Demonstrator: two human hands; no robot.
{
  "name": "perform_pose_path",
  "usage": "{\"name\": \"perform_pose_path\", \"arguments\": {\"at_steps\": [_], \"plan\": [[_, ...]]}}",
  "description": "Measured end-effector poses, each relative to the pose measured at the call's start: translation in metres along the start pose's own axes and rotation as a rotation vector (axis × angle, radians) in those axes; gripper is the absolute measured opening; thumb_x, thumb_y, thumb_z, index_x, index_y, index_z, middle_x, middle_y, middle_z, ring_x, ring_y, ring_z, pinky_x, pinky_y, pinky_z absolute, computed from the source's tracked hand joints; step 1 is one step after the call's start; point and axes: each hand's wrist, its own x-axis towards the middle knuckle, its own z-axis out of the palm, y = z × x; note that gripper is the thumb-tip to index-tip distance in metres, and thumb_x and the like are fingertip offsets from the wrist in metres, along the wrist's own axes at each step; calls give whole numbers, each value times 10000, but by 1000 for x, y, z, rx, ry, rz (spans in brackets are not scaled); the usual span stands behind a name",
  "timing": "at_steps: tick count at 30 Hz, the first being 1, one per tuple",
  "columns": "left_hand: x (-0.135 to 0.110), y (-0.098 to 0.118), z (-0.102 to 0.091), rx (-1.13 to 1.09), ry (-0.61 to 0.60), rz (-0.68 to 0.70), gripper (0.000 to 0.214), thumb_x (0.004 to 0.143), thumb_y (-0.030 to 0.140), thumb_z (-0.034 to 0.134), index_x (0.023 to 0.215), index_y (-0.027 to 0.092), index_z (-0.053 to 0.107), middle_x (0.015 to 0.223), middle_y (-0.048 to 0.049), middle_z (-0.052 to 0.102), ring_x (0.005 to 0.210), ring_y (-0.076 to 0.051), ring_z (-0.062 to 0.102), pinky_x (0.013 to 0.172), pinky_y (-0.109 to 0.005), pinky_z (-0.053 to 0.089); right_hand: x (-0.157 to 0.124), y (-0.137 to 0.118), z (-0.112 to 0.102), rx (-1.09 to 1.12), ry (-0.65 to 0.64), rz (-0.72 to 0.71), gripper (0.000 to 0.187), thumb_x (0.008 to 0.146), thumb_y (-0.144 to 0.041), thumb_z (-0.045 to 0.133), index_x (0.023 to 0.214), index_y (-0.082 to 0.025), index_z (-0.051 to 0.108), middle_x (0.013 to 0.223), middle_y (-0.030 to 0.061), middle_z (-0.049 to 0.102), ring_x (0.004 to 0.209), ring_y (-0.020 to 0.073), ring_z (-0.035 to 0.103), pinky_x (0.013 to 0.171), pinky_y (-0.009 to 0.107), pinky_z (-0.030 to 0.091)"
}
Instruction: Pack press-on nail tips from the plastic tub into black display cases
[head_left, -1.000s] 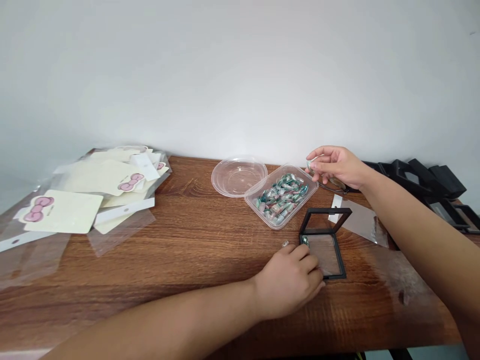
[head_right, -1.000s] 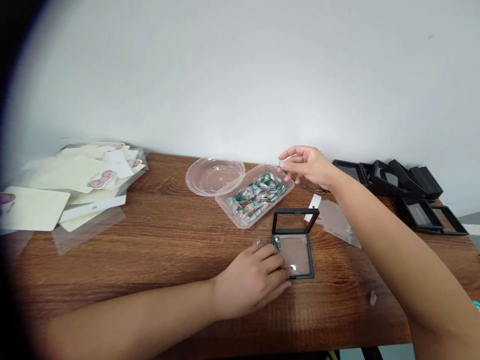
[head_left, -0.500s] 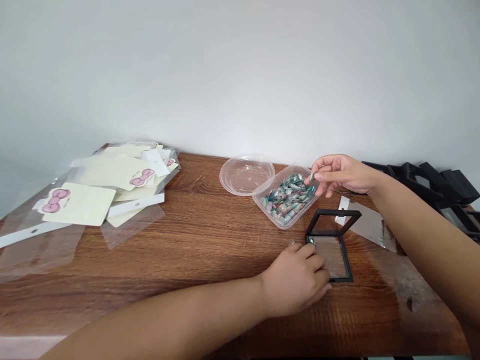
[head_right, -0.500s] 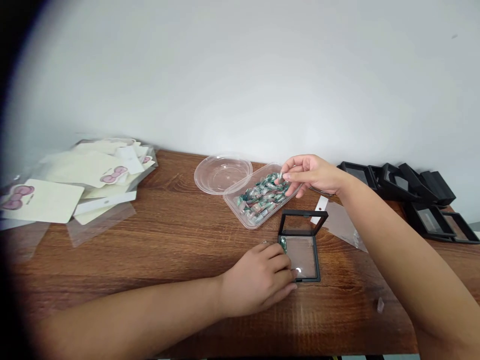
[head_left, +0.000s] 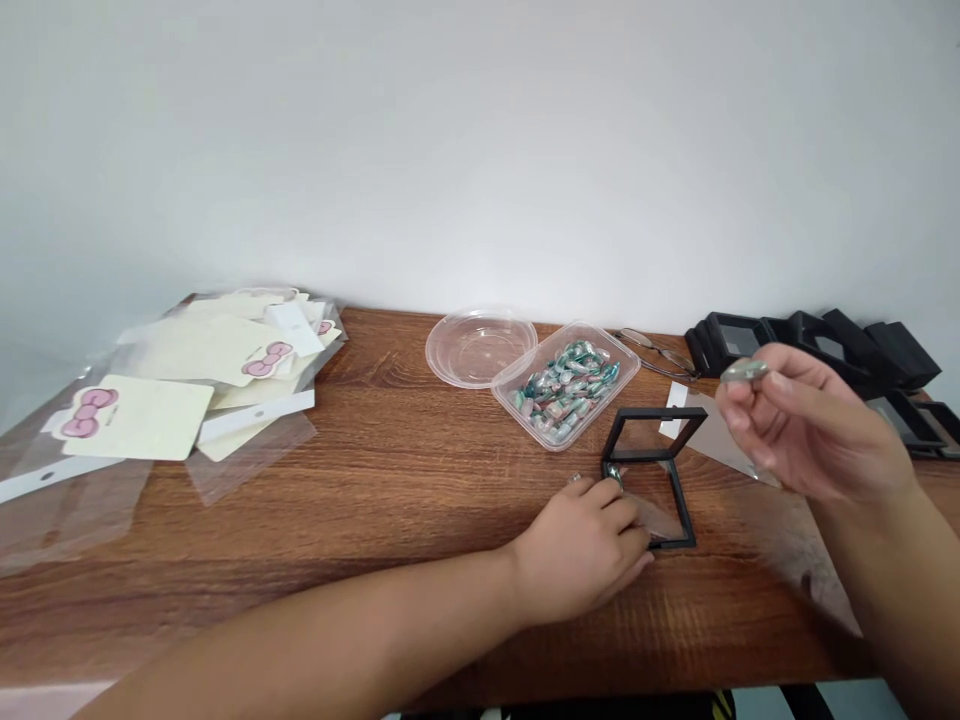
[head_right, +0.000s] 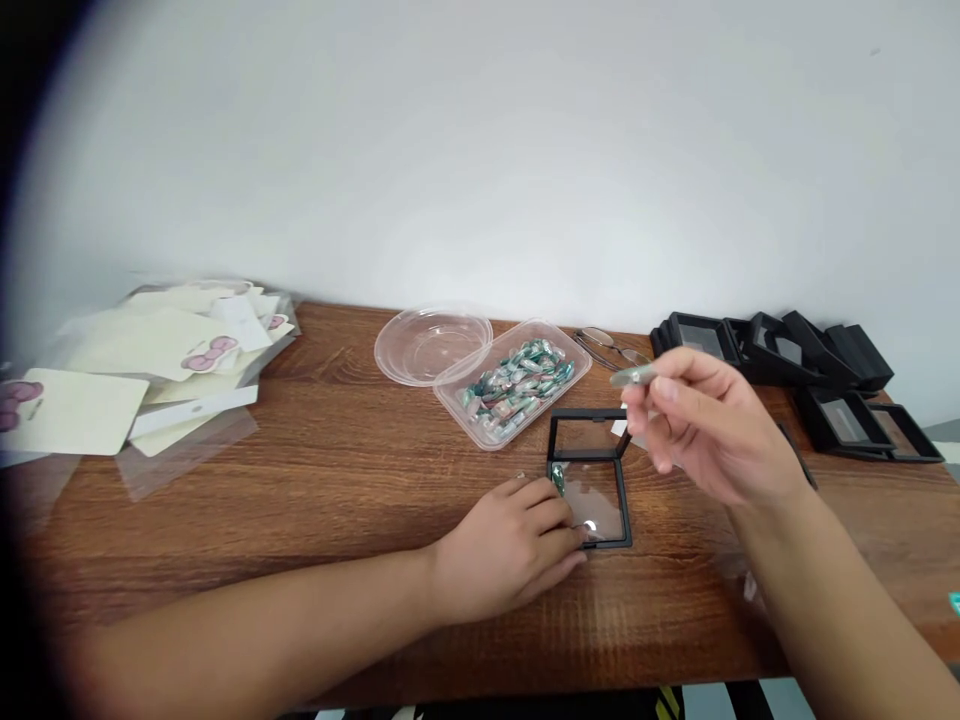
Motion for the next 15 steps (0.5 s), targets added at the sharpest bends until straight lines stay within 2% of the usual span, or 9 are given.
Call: {"name": "perform_pose_path", "arguments": {"at_steps": [3,5,8,10,15], "plan": [[-1,0,0,19,9,6,230,1005,378,586,919,189,685,860,-32,668,846,-206,577,666,-316,394,-24,13,0,32,-7,35,186,801,-443,814,816,-292,706,772,14,731,560,140,621,333,184,386],[-1,1,1,34,41,7,209,996,369,605,928,189,686,846,-24,667,830,-204,576,658,-315,393,-34,23,-2,-3,-56,94,208,831,-445,782,833,-259,689,733,11,710,504,116,578,339,183,380],[-2,2,1,56,101,24,178,981,343,633,912,188,686,822,-9,663,789,-202,573,629,-323,395,-39,34,-4,-234,-194,269,228,872,-412,731,824,-200,663,605,-24,607,430,70,449,363,178,338],[-3,3,1,68,117,36,171,977,329,640,897,186,686,806,-4,655,778,-201,574,595,-323,384,-38,40,-3,-431,-246,349,249,884,-403,695,789,-180,637,582,-40,546,471,74,435,422,193,352],[-3,2,1,96,113,52,177,984,320,636,887,182,691,802,-5,650,782,-198,589,589,-326,398,-29,62,7,-729,-220,359,220,918,-352,573,769,-190,578,642,-40,518,584,110,459,547,237,378]]}}
